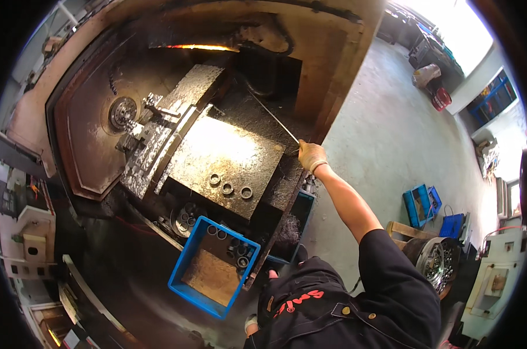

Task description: The person uses a hooked metal rod to scrape and gather metal shavings from a machine bed and a blue bin, then uses a screwdriver to adjust components on the machine. The person squats to clean the bin and later stands to work on the machine.

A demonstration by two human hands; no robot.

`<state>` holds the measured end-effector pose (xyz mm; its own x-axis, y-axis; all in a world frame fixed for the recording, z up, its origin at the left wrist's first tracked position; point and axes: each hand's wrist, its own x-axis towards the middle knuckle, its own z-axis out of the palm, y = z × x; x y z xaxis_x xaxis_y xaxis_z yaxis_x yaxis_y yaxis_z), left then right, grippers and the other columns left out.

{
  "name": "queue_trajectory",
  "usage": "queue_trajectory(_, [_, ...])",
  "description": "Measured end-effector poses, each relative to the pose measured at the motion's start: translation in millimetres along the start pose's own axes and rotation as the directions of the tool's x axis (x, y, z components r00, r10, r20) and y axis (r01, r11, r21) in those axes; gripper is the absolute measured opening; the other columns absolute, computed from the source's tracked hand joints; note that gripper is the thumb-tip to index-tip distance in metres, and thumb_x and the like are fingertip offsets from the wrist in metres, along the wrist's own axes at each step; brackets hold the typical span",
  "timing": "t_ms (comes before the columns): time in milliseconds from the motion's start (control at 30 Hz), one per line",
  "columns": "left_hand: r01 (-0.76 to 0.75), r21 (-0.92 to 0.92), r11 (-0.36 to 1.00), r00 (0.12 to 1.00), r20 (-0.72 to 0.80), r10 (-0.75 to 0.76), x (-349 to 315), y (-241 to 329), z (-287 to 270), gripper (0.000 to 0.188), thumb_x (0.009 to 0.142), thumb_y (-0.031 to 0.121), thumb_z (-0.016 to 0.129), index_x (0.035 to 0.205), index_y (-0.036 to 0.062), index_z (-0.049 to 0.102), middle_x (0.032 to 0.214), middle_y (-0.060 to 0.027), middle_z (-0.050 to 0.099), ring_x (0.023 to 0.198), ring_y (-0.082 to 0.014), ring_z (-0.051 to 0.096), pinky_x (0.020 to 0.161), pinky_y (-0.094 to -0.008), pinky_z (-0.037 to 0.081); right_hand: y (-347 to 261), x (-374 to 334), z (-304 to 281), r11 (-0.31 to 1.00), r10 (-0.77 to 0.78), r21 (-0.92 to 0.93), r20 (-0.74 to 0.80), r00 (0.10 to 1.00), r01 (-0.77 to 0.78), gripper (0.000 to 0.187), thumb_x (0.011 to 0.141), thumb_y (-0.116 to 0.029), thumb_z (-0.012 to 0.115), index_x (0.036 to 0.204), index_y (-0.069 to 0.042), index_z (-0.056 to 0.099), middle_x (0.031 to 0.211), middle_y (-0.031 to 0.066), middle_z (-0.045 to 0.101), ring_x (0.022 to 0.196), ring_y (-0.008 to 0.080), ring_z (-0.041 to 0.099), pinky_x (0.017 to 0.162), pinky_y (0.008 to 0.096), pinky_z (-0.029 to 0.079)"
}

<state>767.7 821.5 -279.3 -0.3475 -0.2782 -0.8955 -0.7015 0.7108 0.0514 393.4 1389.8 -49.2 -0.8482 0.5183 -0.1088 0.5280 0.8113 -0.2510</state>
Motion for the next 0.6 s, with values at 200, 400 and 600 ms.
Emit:
queue_trajectory(200, [-0.025, -0.063, 0.998, 0.999, 0.045, 0.028, -8.3, 6.5, 0.3, 0.044, 0.083, 0.039, 0.052, 0.114, 0.0079, 0.060, 0.115, -0.0144, 0.060, 0.104, -0.0300, 0.057, 0.085, -0.0411, 0.043, -11.8, 25.2, 10.5, 0.972, 0.007, -0.235, 0.074, 0.997, 0.011, 0.040, 0.090, -0.023, 0.040, 0.127, -0.011, 0.048, 0.093, 0.0154, 0.067, 0.085, 0.0310, 0.065, 0.073, 0.0443, 0.050])
queue_trajectory(400, [-0.056, -0.086, 0.995, 0.995, 0.072, 0.062, -7.1, 13.0, -7.6, 0.043, 0.083, 0.037, 0.052, 0.112, 0.0065, 0.060, 0.114, -0.0148, 0.060, 0.101, -0.0294, 0.058, 0.082, -0.0415, 0.044, 13.2, 21.4, 19.6, 0.964, 0.002, -0.263, 0.171, 0.985, 0.044, 0.046, 0.087, -0.014, 0.042, 0.133, -0.010, 0.040, 0.090, 0.0197, 0.066, 0.082, 0.0360, 0.065, 0.070, 0.0458, 0.051])
queue_trajectory(600, [-0.087, -0.113, 0.990, 0.993, 0.072, 0.095, -3.2, 23.0, -8.6, 0.042, 0.084, 0.036, 0.052, 0.110, 0.0050, 0.061, 0.113, -0.0152, 0.061, 0.099, -0.0289, 0.058, 0.080, -0.0420, 0.045, 44.8, -59.4, -60.9, 0.949, -0.133, -0.269, 0.133, 0.982, 0.165, 0.039, 0.087, -0.019, 0.042, 0.124, -0.011, 0.049, 0.080, 0.0203, 0.065, 0.075, 0.0357, 0.064, 0.067, 0.0464, 0.050])
